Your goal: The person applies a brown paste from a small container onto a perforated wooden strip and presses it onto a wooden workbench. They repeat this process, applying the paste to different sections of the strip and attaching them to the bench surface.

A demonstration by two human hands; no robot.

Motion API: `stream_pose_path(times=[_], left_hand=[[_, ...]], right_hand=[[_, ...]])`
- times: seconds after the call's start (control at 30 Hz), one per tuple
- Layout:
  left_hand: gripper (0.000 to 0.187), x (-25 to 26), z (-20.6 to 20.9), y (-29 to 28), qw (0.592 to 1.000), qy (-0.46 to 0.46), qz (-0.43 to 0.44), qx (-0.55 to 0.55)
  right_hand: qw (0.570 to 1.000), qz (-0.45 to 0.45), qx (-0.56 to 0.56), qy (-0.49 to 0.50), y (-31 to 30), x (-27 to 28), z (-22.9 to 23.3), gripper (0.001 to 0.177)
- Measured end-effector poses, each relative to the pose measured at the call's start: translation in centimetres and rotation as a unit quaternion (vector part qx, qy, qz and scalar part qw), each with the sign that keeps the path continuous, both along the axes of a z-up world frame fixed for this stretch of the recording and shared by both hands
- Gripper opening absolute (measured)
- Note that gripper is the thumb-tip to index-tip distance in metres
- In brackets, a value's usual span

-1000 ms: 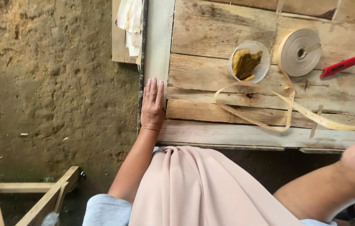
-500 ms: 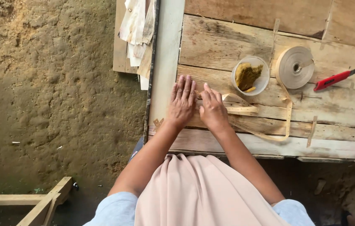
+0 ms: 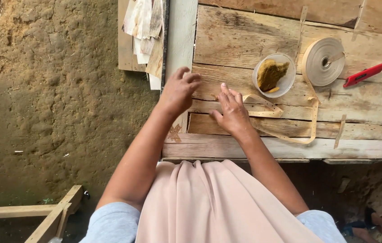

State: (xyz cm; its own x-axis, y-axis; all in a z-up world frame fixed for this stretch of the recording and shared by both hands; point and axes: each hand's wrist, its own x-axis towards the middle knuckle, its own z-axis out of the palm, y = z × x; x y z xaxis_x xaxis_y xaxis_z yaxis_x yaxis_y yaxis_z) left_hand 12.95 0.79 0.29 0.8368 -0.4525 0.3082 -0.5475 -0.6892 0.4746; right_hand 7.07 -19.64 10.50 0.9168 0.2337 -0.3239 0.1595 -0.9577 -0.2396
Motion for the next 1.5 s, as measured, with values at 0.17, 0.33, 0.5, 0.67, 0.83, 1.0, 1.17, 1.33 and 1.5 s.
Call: stream_pose_path(times=[0.17,0.33,0.5,0.67,0.83,1.0,1.17,1.33,1.5], left_hand=[[0.045,-0.2,5.7,1.2,0.971,0.170,-0.021,0.164],[0.062,-0.7,6.9,1.6,0.964,0.186,-0.034,0.185],[0.059,-0.8,7.9,2.2,0.964,0.188,-0.040,0.182],[0.052,-0.6,7.7,1.3,0.954,0.202,-0.024,0.219],[0.055,-0.7,7.1,0.9,0.952,0.193,-0.018,0.237],[0.064,-1.2,9.5,0.1,0.940,0.233,-0.012,0.250],[0.054,-2.7,11.6,-2.4,0.936,0.255,0.017,0.241],[0.075,-2.7,7.4,-4.2,0.967,0.186,0.058,0.165],[0.071,-2.8,5.9,-4.2,0.961,0.190,0.053,0.194]], right_hand=[[0.998,0.013,-0.050,-0.047,0.6,-1.0,-2.0,0.061],[0.999,-0.013,-0.040,-0.028,0.7,-0.8,-1.7,0.062],[0.999,-0.016,-0.018,-0.036,0.5,-0.6,-1.6,0.064],[0.999,-0.027,-0.014,-0.020,0.5,-0.5,-1.4,0.065],[0.999,-0.020,-0.040,-0.030,1.2,-0.9,-1.8,0.058],[0.998,-0.043,-0.032,-0.019,1.4,-0.7,-1.5,0.056],[0.998,-0.031,-0.038,-0.041,1.2,-1.1,-1.8,0.058],[0.998,-0.044,-0.025,-0.041,0.9,-1.1,-2.0,0.062],[0.997,-0.051,-0.040,-0.042,1.5,-1.3,-1.1,0.061]])
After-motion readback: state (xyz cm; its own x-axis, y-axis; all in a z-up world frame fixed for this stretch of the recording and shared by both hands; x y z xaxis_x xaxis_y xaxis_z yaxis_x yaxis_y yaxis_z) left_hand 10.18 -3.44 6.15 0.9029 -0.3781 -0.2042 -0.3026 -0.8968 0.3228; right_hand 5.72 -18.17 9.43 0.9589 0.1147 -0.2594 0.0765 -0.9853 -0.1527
